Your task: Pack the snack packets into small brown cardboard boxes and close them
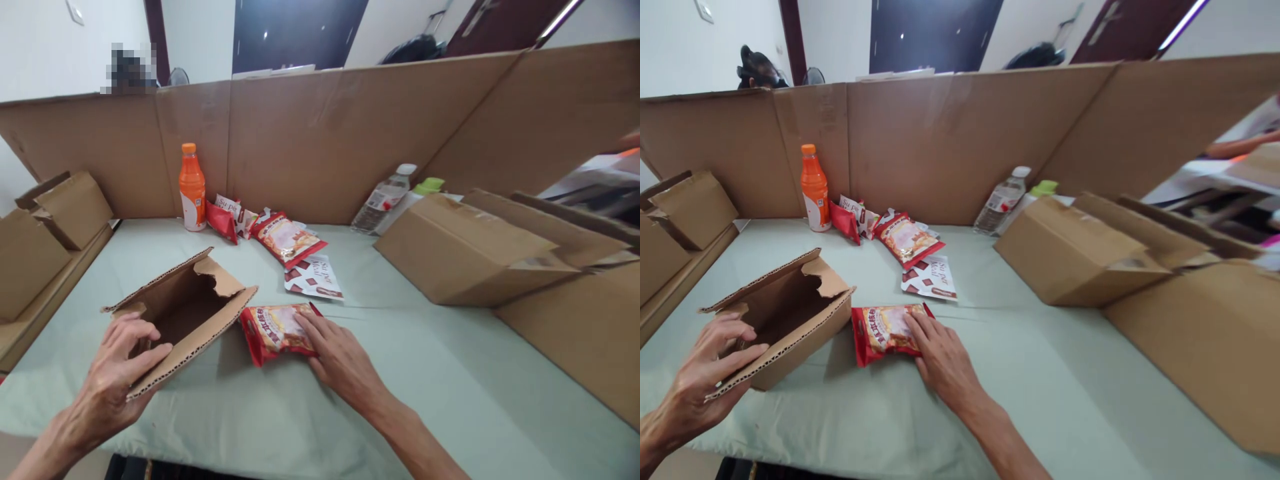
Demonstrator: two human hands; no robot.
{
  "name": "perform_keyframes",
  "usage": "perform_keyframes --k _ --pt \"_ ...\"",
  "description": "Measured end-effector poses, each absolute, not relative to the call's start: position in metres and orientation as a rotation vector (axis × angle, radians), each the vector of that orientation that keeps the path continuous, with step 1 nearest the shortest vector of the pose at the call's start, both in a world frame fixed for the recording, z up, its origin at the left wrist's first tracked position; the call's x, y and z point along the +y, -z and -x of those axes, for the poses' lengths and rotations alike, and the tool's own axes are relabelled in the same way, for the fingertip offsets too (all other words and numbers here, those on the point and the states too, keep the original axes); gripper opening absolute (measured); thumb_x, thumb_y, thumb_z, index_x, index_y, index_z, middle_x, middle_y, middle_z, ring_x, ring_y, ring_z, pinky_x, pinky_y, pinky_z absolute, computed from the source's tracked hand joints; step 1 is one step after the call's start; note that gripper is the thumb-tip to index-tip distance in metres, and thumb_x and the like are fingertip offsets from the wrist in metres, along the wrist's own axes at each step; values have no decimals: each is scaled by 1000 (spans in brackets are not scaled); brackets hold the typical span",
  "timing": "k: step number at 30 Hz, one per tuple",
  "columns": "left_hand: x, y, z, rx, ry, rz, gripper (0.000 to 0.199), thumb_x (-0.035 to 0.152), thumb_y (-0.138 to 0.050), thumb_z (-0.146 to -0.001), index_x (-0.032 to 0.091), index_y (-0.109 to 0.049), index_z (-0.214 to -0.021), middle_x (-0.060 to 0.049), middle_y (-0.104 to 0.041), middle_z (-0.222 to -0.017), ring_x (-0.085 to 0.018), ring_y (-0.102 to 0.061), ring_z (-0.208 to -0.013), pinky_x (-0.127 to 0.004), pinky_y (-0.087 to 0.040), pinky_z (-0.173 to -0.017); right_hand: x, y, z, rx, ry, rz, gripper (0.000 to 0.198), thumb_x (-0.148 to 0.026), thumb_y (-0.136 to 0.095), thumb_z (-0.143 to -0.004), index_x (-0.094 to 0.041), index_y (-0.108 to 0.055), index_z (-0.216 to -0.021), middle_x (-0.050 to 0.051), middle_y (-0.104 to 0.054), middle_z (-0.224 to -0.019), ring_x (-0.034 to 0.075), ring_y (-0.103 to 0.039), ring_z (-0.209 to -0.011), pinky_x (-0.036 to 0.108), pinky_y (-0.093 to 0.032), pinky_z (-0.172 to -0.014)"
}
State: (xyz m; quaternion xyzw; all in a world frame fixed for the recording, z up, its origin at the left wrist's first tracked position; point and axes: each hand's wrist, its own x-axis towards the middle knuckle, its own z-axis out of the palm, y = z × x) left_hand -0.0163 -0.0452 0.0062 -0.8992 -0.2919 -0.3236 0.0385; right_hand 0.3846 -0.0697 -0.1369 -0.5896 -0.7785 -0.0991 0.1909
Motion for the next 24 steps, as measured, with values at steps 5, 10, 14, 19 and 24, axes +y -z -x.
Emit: perform_keyframes --k 5,10,14,19,24 --pt "-55 2 14 -1026 1096 2655 28 12 -58 -92 24 -71 -114 -10 -60 -112 -26 -62 -107 -47 -56 -100 -60 132 -379 -2099 229 1662 62 -15 -56 -78 -19 -61 -140 14 -73 -121 33 -67 -106 43 -56 -89" --pt "-54 8 9 -1031 1131 2653 24 13 -58 -94 23 -69 -113 -11 -59 -114 -27 -60 -110 -48 -55 -99 -78 110 -389 -2073 67 1730 54 -20 -52 -81 -22 -69 -132 9 -75 -95 27 -71 -82 36 -57 -72" --pt "-51 8 5 -1000 1172 2718 30 8 -59 -90 24 -71 -112 -10 -61 -113 -26 -61 -108 -48 -56 -100 -96 86 -399 -1997 -163 1792 45 -27 -51 -81 -25 -75 -119 7 -79 -98 27 -74 -83 36 -59 -73" --pt "-47 4 -1 -978 1248 2775 32 6 -60 -86 25 -76 -107 -8 -65 -109 -25 -64 -107 -44 -58 -96 -104 39 -413 -1939 -692 1809 37 -38 -55 -81 -28 -78 -108 4 -80 -97 27 -74 -80 34 -57 -69" --pt "-40 2 -5 -1030 1311 2739 28 7 -58 -88 24 -75 -101 -8 -66 -106 -24 -65 -102 -40 -59 -87 -78 18 -426 -1986 -1108 1741 43 -52 -58 -82 -22 -79 -104 5 -76 -80 24 -66 -68 31 -51 -60"
